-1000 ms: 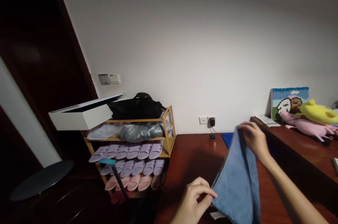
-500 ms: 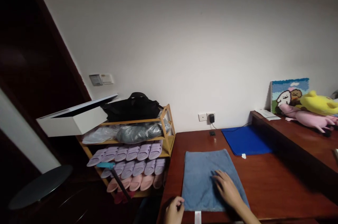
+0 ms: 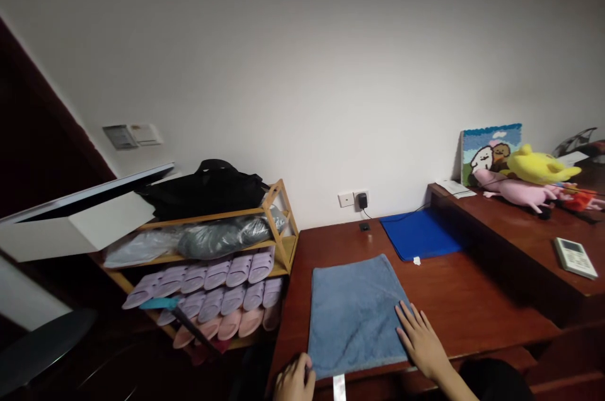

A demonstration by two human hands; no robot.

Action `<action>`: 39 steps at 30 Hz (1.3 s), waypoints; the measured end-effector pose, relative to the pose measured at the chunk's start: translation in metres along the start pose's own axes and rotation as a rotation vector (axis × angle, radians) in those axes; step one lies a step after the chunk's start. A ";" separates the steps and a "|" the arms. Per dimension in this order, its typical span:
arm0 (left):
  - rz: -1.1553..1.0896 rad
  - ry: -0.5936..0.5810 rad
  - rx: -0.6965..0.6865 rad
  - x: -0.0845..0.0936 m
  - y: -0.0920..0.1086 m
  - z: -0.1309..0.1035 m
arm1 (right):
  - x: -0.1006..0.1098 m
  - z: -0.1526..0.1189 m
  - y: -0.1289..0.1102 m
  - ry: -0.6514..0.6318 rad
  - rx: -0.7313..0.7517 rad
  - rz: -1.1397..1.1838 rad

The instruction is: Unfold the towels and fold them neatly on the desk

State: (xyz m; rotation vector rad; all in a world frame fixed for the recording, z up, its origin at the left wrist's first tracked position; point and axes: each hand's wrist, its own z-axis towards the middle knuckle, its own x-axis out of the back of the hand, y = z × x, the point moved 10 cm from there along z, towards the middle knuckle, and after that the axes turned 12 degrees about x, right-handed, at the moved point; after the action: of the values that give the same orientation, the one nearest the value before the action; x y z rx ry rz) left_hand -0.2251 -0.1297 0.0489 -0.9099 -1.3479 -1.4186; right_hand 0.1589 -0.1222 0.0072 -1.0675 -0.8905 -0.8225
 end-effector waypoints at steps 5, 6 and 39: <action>0.073 0.177 -0.111 0.033 0.057 0.013 | 0.005 -0.003 -0.005 -0.047 0.022 0.005; 0.048 0.181 -0.154 0.033 0.075 0.016 | 0.007 -0.003 -0.006 -0.049 0.023 0.007; 0.097 0.066 -0.466 -0.040 0.129 0.008 | 0.011 -0.038 0.032 0.160 -0.229 0.263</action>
State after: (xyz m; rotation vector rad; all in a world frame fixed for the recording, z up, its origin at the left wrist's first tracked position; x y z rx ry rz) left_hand -0.0908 -0.1091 0.0487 -1.1973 -0.9223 -1.7044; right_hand 0.1996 -0.1516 -0.0029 -1.2688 -0.5158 -0.7873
